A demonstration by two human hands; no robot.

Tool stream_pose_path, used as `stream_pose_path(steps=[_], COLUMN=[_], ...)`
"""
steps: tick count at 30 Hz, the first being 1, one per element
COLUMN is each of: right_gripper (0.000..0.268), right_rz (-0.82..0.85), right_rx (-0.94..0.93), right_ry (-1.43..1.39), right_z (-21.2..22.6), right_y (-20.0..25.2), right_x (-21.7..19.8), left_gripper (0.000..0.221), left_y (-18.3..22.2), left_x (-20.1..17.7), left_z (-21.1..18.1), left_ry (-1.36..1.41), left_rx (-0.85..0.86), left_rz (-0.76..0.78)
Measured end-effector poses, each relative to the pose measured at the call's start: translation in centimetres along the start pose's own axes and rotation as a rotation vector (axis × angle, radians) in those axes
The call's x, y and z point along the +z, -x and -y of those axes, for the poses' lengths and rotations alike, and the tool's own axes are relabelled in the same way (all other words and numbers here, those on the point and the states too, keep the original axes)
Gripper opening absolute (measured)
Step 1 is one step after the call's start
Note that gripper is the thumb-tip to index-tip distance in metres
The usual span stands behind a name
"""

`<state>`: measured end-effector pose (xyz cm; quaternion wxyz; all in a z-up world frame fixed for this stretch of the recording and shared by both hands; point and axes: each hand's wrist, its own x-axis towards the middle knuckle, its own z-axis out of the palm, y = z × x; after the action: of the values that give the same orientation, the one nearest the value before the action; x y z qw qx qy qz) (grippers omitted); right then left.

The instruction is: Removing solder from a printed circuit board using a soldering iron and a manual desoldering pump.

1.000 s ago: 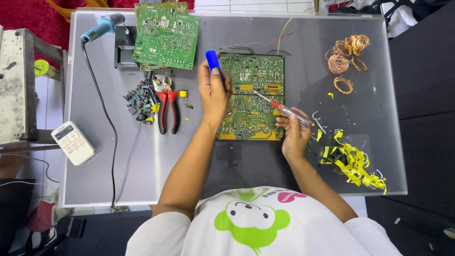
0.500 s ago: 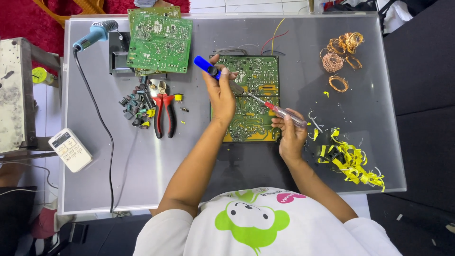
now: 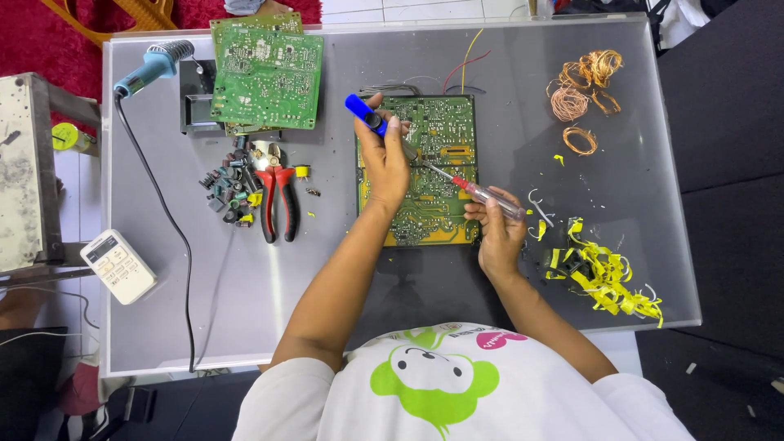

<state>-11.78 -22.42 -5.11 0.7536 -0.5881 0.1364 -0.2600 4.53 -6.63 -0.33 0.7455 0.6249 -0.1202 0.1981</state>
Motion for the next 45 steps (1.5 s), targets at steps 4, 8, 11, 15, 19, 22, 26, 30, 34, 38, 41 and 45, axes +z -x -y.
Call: stream_pose_path(steps=[4,8,11,15,19,22,26,30,34,38,41,45], right_gripper=[0.032,0.032,0.032,0.032,0.033,0.032,0.031,0.03,0.029,0.029,0.03,0.031], right_rz=[0.001,0.002,0.004,0.007,0.011,0.019,0.028,0.027,0.032,0.028,0.029,0.027], right_rx=[0.001,0.004,0.006,0.011,0.01,0.016,0.01,0.008,0.009,0.006,0.004,0.002], right_ry=[0.004,0.009,0.002,-0.002,-0.002,0.013,0.022,0.003,0.032,0.037,0.046,0.046], right_z=[0.0,0.0,-0.3,-0.5,-0.1,0.1,0.2,-0.2,-0.2,0.0,-0.1,-0.1], right_y=[-0.1,-0.1,-0.2,-0.3,-0.3,-0.2,-0.2,-0.4,-0.3,-0.3,-0.3,-0.3], right_x=[0.0,0.0,-0.2,-0.3,-0.1,-0.1,-0.1,-0.3,-0.2,-0.1,-0.1,-0.2], left_gripper=[0.037,0.037,0.038,0.041,0.04,0.039,0.03,0.077,0.074,0.046,0.031,0.029], left_y=[0.0,0.0,-0.2,-0.4,-0.4,-0.6,-1.2,-1.9,-1.8,-1.6,-1.6,-1.7], left_x=[0.2,0.2,0.0,0.2,0.4,-0.4,-2.5,-5.8,-6.8,-7.2,-7.1,-7.1], left_z=[-0.1,-0.2,-1.2,-1.8,-1.0,-1.7,-3.8,-3.7,-5.5,-5.5,-5.4,-4.2], left_ry=[0.024,-0.028,-0.103,-0.229,-0.203,-0.117,0.028,0.12,0.156,0.182,0.199,0.207], left_rx=[0.0,0.028,0.067,0.157,0.176,0.186,0.051,-0.061,-0.076,-0.083,-0.017,0.008], left_rz=[0.006,0.04,0.1,0.212,0.222,0.18,0.106,0.012,-0.051,-0.123,-0.163,-0.246])
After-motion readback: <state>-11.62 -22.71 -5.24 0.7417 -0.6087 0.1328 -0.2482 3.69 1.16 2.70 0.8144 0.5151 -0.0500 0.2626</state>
